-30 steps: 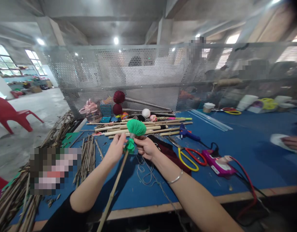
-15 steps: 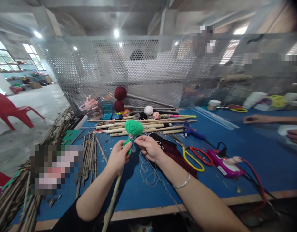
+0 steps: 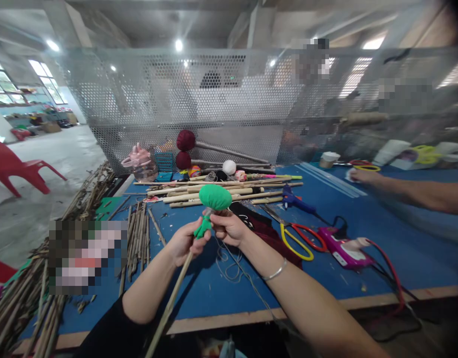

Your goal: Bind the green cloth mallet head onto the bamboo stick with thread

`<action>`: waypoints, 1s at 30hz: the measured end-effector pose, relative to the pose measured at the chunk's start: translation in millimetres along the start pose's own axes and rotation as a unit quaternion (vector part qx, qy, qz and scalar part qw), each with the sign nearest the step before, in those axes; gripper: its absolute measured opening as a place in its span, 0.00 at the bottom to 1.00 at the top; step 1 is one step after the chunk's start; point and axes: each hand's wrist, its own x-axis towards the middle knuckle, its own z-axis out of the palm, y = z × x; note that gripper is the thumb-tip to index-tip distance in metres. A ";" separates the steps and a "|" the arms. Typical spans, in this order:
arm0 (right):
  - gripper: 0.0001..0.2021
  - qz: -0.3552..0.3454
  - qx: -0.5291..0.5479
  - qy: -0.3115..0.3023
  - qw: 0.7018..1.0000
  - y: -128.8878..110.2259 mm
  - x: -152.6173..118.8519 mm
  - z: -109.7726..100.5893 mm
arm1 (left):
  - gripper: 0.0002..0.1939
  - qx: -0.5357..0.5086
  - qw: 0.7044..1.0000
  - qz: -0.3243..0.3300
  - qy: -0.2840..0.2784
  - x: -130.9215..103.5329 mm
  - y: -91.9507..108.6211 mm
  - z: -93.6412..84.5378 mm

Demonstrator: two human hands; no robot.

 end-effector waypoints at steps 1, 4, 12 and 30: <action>0.15 -0.008 -0.005 0.011 1.000 1.2 -0.1 -0.8 | 0.17 0.024 0.999 -0.001 0.028 0.4 -0.4 1.3; 0.15 -0.022 -0.037 0.026 0.999 3.5 0.6 0.9 | 0.21 0.070 0.993 0.032 0.091 -1.2 -0.1 7.5; 0.16 -0.026 -0.105 0.068 0.992 -1.2 -0.7 6.9 | 0.21 0.123 0.959 0.184 0.175 -4.5 -2.6 11.1; 0.12 0.042 -0.027 -0.001 0.999 -7.0 -5.3 -0.3 | 0.20 0.130 0.948 0.212 0.200 -3.4 -4.0 8.6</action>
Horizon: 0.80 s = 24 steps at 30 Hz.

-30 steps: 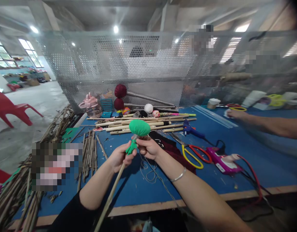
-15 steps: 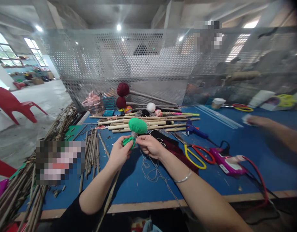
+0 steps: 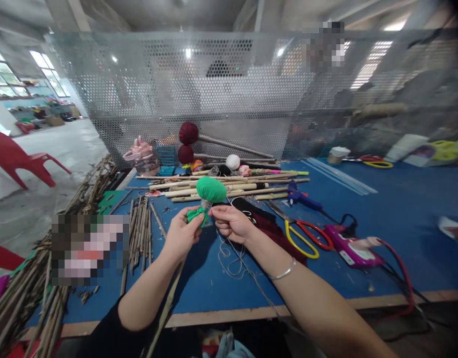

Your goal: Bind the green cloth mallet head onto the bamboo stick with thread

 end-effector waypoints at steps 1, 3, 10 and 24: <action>0.12 -0.003 -0.004 0.003 1.000 0.1 -0.1 0.4 | 0.20 -0.004 1.000 0.000 -0.001 0.0 0.2 0.0; 0.13 -0.008 -0.010 0.009 1.000 0.1 0.0 1.0 | 0.21 -0.011 1.000 -0.003 0.000 -0.6 0.9 0.2; 0.13 -0.038 0.003 0.033 0.999 -0.4 2.9 1.5 | 0.19 -0.068 0.995 -0.037 -0.066 -4.1 4.9 -1.1; 0.16 -0.041 -0.008 0.013 0.999 6.3 1.4 2.7 | 0.24 -0.018 0.993 -0.102 -0.057 -3.7 1.5 3.6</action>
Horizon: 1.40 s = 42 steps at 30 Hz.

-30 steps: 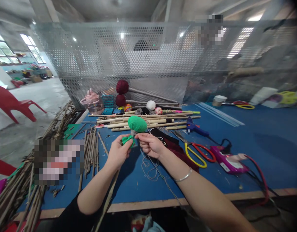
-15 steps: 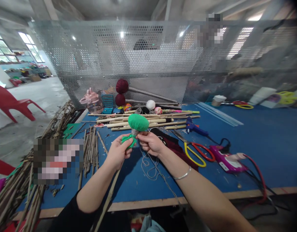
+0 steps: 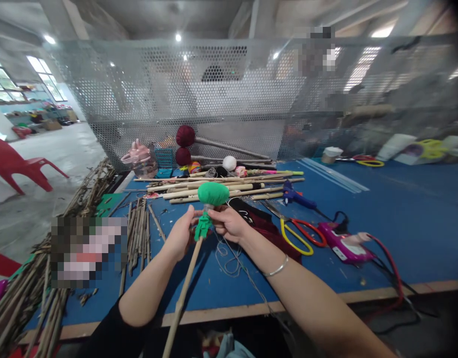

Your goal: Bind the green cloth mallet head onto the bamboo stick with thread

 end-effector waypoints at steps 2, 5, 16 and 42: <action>0.16 -0.002 -0.020 0.020 1.000 3.4 2.3 3.6 | 0.24 0.060 0.995 0.073 0.042 -1.6 -3.5 1.7; 0.16 -0.017 -0.048 0.030 0.998 7.3 5.6 3.1 | 0.21 0.160 0.963 0.189 0.109 -1.4 -9.8 2.3; 0.13 -0.016 -0.022 0.011 1.000 -9.1 -1.1 -3.1 | 0.15 0.115 0.977 0.168 0.067 -2.9 -4.6 -0.8; 0.18 0.023 0.021 0.028 0.999 6.9 6.2 -5.4 | 0.25 0.084 0.995 0.049 0.009 16.2 6.2 -4.4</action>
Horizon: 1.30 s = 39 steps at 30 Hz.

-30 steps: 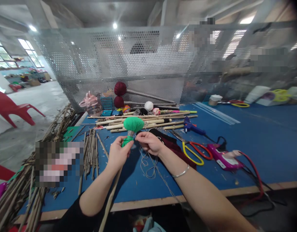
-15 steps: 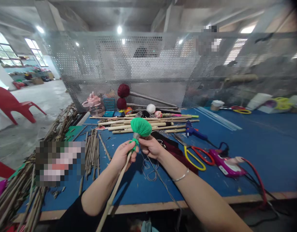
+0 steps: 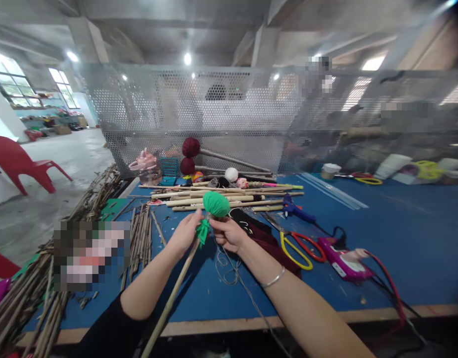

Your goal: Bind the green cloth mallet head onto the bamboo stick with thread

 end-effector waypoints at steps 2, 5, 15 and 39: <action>0.18 -0.005 -0.013 0.018 1.000 0.3 0.8 1.0 | 0.24 0.088 0.996 0.013 0.009 -5.5 3.6 5.7; 0.18 -0.020 -0.027 0.027 0.999 -0.8 1.0 2.6 | 0.24 0.193 0.977 0.055 0.079 -14.1 0.1 10.4; 0.16 -0.054 -0.001 -0.018 0.998 -9.3 -5.6 4.7 | 0.16 -0.059 0.997 0.043 -0.032 -24.6 -2.6 8.1; 0.15 -0.052 -0.108 -0.038 0.992 -9.0 -4.7 -1.0 | 0.18 0.011 0.997 0.071 0.040 -18.2 -17.4 9.5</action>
